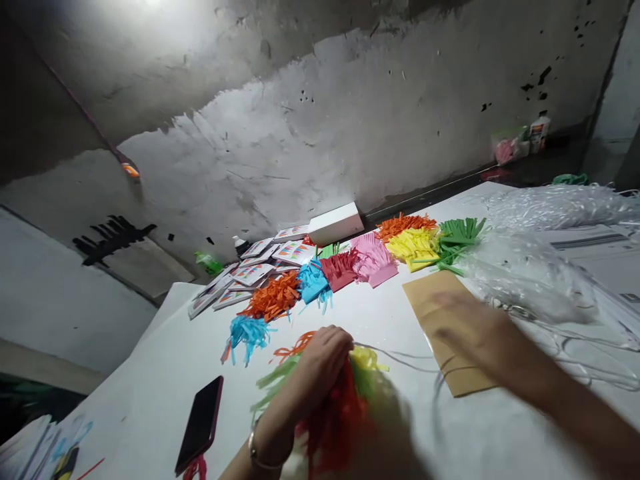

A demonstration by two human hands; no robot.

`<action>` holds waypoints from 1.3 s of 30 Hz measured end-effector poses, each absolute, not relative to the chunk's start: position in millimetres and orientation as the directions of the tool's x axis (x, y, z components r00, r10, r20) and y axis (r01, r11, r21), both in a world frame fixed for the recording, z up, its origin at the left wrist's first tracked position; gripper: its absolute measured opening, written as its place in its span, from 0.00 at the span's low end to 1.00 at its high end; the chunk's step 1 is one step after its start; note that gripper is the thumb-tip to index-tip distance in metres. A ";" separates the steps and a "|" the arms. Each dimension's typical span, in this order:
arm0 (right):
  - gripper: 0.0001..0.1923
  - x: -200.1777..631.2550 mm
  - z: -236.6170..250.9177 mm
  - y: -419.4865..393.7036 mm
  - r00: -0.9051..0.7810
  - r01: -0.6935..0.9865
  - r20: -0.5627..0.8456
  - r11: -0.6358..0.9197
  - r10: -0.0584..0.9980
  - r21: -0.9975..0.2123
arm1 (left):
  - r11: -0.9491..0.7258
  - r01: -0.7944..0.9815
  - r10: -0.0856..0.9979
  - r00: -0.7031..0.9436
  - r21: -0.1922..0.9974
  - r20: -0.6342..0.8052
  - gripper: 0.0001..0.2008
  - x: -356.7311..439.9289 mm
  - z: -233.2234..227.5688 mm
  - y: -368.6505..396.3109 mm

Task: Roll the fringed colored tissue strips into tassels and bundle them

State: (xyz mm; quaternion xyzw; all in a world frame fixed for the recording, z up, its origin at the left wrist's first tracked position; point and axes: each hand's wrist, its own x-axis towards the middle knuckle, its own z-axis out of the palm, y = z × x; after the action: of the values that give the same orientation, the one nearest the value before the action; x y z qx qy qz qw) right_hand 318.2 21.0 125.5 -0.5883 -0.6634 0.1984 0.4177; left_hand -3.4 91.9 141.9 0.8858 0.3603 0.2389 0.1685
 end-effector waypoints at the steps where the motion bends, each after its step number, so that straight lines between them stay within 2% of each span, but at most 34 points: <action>1: 0.28 288.9 121.5 26.6 -0.061 0.600 0.331 0.299 0.942 -0.742 | -0.707 0.539 0.693 0.655 0.457 0.300 0.11 5.3 139.0 87.1; 3: 0.20 240.9 117.9 35.5 -0.259 0.537 0.312 0.405 0.914 -0.740 | -0.735 0.512 0.662 0.684 0.444 0.307 0.11 15.5 134.3 80.0; 5: 0.24 213.5 119.6 40.6 -0.341 0.492 0.295 0.437 0.892 -0.753 | -0.736 0.510 0.663 0.674 0.445 0.326 0.10 16.6 130.9 75.6; 8: 0.26 205.4 124.1 41.1 -0.377 0.430 0.297 0.450 0.877 -0.783 | -0.710 0.495 0.690 0.631 0.500 0.355 0.02 9.5 125.5 72.0; 13: 0.23 215.8 118.1 36.9 -0.382 0.379 0.293 0.438 0.876 -0.815 | -0.567 0.361 0.749 0.599 0.741 0.281 0.09 0.0 113.0 70.5; 16: 0.18 214.1 109.0 38.9 -0.367 0.371 0.269 0.406 0.890 -0.836 | -0.506 0.344 0.767 0.600 0.791 0.230 0.11 0.2 110.7 70.4; 17: 0.21 211.0 105.4 40.1 -0.380 0.360 0.261 0.401 0.887 -0.842 | -0.494 0.334 0.769 0.599 0.803 0.224 0.12 1.1 111.2 70.2; 19: 0.24 202.3 97.2 42.2 -0.415 0.332 0.251 0.402 0.874 -0.853 | -0.502 0.274 0.754 0.604 0.820 0.260 0.13 3.3 112.5 69.8; 21: 0.21 193.8 88.8 42.7 -0.422 0.313 0.248 0.397 0.872 -0.863 | -0.546 0.149 0.723 0.580 0.824 0.374 0.17 4.2 112.1 68.9; 23: 0.23 190.2 82.0 40.9 -0.401 0.300 0.244 0.378 0.883 -0.876 | -0.548 0.064 0.732 0.519 0.834 0.441 0.31 2.5 107.8 66.5; 25: 0.24 192.4 78.5 37.3 -0.369 0.282 0.238 0.353 0.898 -0.892 | -0.426 0.096 0.802 0.501 0.900 0.326 0.51 -0.7 99.0 62.0; 27: 0.23 197.3 77.6 33.5 -0.339 0.259 0.232 0.327 0.912 -0.909 | -0.232 0.180 0.852 0.511 0.956 0.111 0.64 -2.5 87.3 55.7; 28: 0.21 199.3 77.5 31.9 -0.322 0.250 0.228 0.315 0.919 -0.915 | -0.166 0.211 0.853 0.520 0.963 0.033 0.65 -2.4 81.6 52.5; 30: 0.22 200.6 76.3 30.0 -0.306 0.246 0.228 0.308 0.924 -0.919 | -0.131 0.235 0.845 0.534 0.963 -0.016 0.62 -1.1 73.8 47.3; 32: 0.26 198.7 73.0 29.7 -0.309 0.255 0.245 0.329 0.919 -0.909 | -0.166 0.240 0.833 0.553 0.956 0.006 0.59 -2.1 75.0 45.1; 36: 0.20 191.8 64.2 30.8 -0.294 0.318 0.298 0.386 0.908 -0.866 | -0.314 0.384 0.776 0.630 0.869 0.002 0.59 -18.6 103.8 47.8; 39: 0.18 186.7 67.3 28.1 -0.280 0.376 0.283 0.377 0.917 -0.847 | -0.402 0.464 0.782 0.622 0.789 0.032 0.60 -26.5 119.6 48.0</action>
State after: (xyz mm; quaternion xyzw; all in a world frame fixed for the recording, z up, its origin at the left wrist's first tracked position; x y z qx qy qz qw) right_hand 186.7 28.1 67.3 -0.4453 -0.7258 0.3368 0.4018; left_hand -26.5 48.0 119.6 0.8121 0.3836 0.2039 0.3894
